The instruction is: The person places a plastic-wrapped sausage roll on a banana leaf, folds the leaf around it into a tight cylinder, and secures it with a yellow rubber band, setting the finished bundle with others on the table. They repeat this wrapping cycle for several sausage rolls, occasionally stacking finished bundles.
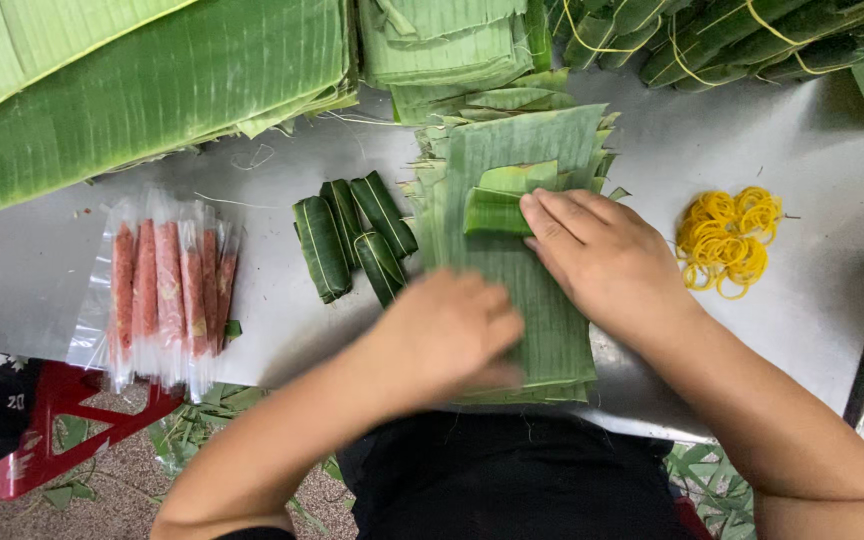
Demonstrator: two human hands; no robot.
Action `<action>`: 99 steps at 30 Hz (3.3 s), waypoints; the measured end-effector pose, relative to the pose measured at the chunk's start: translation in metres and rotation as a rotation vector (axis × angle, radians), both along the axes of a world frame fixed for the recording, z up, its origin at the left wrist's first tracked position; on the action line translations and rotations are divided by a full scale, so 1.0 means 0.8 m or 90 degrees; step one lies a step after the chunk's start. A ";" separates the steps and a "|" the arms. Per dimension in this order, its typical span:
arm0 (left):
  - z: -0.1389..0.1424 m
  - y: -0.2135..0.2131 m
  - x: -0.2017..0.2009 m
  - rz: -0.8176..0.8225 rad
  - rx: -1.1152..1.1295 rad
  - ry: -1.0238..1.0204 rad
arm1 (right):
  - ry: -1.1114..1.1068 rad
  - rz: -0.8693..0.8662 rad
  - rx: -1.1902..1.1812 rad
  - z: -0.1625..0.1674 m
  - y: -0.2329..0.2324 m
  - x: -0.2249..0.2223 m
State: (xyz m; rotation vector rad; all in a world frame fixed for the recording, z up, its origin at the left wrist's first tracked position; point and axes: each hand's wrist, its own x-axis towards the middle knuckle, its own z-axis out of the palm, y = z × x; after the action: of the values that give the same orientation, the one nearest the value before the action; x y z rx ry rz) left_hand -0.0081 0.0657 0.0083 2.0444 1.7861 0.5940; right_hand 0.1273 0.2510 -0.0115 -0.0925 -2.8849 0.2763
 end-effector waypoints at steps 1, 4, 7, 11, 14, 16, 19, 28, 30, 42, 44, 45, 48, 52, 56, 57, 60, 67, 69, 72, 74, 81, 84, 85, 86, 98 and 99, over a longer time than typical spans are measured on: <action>0.006 -0.011 0.014 -0.013 -0.037 -0.060 | -0.005 0.002 -0.019 0.001 -0.001 0.000; 0.016 -0.030 0.035 0.059 0.029 0.000 | -0.019 0.051 -0.097 0.009 -0.010 0.010; 0.026 -0.043 0.039 0.033 -0.055 -0.039 | -0.053 0.091 -0.180 0.022 -0.028 0.034; 0.029 -0.048 0.038 0.030 -0.026 -0.007 | -0.067 0.109 -0.231 0.029 -0.037 0.062; 0.018 -0.042 0.032 0.050 0.073 0.024 | -0.069 0.140 -0.204 0.025 -0.031 0.066; 0.004 -0.031 0.025 0.094 0.120 0.015 | -0.074 0.075 -0.304 0.016 -0.028 0.060; -0.016 -0.014 0.012 0.206 0.013 -0.149 | -0.083 -0.024 -0.377 0.006 -0.029 0.053; -0.018 -0.021 0.005 0.098 -0.010 -0.132 | -0.095 0.046 -0.209 0.018 -0.038 0.053; -0.022 -0.016 -0.002 0.127 0.008 -0.163 | -0.106 0.026 -0.226 0.016 -0.034 0.046; -0.031 0.003 -0.020 0.192 0.114 -0.092 | -0.021 0.010 -0.113 0.010 -0.019 0.025; -0.035 0.010 -0.027 0.224 0.104 -0.103 | 0.038 0.020 -0.073 0.007 -0.014 0.018; -0.037 0.013 -0.029 0.230 0.121 -0.090 | 0.043 0.015 -0.072 0.006 -0.013 0.016; -0.039 0.019 -0.032 0.213 0.151 -0.062 | 0.030 -0.007 -0.065 0.005 -0.010 0.009; -0.041 0.023 -0.033 0.211 0.123 -0.038 | -0.023 -0.034 -0.024 0.003 -0.004 0.004; -0.049 0.031 -0.035 0.264 0.092 -0.003 | 0.023 -0.012 0.039 -0.002 -0.003 -0.001; -0.052 0.035 -0.035 0.271 0.117 0.039 | 0.021 -0.021 0.052 -0.003 -0.004 -0.004; -0.057 0.049 -0.036 0.303 0.127 0.085 | 0.015 -0.053 0.083 -0.010 -0.005 -0.019; -0.033 0.044 -0.038 0.341 0.145 -0.061 | -0.019 -0.070 -0.128 -0.011 0.017 -0.028; -0.022 0.031 -0.027 0.391 0.157 -0.308 | 0.002 -0.072 -0.248 -0.007 0.012 -0.012; -0.015 0.013 -0.004 0.366 0.106 -0.666 | 0.016 -0.137 -0.613 -0.005 -0.013 0.015; -0.019 0.005 0.008 0.321 0.044 -0.859 | 0.009 -0.221 -0.982 -0.003 -0.027 0.023; -0.043 -0.008 0.016 0.371 -0.001 -0.923 | 0.046 -0.019 -0.284 0.032 -0.013 0.022; -0.042 -0.010 0.024 0.410 -0.034 -0.789 | 0.082 0.132 -0.166 0.041 -0.016 0.021; -0.040 -0.009 0.028 0.416 -0.051 -0.748 | 0.039 0.139 -0.173 0.042 -0.021 0.022; -0.038 -0.010 0.030 0.416 -0.065 -0.738 | -0.005 0.143 -0.178 0.040 -0.025 0.023; -0.031 -0.027 0.018 0.203 0.017 -0.761 | 0.076 0.084 -0.365 0.033 -0.022 0.045; -0.032 -0.026 0.026 0.232 0.020 -0.766 | 0.118 0.093 -0.337 0.033 -0.025 0.043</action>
State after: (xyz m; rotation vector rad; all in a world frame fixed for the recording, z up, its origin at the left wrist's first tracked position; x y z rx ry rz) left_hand 0.0128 0.0452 -0.0175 0.8924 1.3070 1.5221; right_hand 0.1620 0.2307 0.0147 0.0506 -2.5646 1.0110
